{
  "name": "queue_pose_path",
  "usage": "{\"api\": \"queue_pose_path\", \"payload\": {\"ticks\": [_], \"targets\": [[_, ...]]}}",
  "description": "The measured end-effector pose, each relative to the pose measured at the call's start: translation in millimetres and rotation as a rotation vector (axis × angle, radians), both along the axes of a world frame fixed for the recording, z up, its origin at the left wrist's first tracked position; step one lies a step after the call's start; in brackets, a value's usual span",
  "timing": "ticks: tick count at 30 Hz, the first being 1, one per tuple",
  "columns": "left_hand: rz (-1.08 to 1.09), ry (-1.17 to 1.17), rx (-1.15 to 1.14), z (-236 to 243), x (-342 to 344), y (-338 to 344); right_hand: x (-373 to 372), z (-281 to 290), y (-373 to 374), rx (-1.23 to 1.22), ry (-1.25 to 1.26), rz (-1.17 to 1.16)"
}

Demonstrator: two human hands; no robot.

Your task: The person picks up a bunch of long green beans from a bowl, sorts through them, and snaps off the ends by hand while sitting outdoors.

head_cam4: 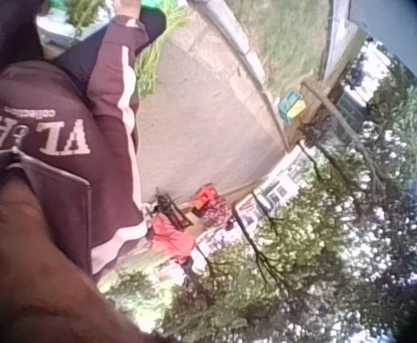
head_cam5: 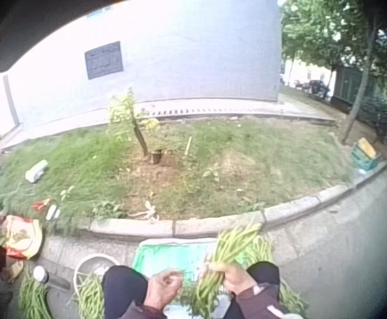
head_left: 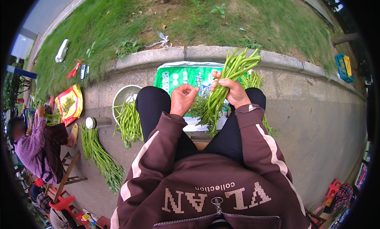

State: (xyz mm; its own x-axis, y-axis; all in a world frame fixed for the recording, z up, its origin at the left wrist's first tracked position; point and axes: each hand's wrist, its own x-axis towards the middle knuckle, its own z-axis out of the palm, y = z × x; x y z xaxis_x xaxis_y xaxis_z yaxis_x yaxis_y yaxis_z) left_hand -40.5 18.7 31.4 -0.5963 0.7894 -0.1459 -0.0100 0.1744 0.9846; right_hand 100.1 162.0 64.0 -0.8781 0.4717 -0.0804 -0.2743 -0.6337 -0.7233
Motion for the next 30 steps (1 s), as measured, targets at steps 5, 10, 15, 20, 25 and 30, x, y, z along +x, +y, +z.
{"api": "queue_pose_path", "payload": {"ticks": [5, 10, 15, 20, 25, 30], "targets": [[0.045, 0.171, 0.082, 35, 21, 1, -4, -5, 6, -0.054, -0.045, -0.174], [0.008, 0.404, 0.108, 39, 46, -5, -7, -2, 5, -0.123, -0.048, -0.293], [-0.098, 0.833, 0.066, 40, 57, -3, -7, -1, 5, -0.059, -0.066, -0.296], [-0.091, 0.818, 0.032, 36, 59, 0, -7, -2, 4, 0.018, -0.095, -0.311], [-0.091, 0.78, 0.015, 39, 53, 0, -8, -3, 5, 0.091, -0.119, -0.338], [0.09, 0.239, 0.069, 13, 47, 7, -10, -5, 2, 0.139, -0.111, -0.455]]}}
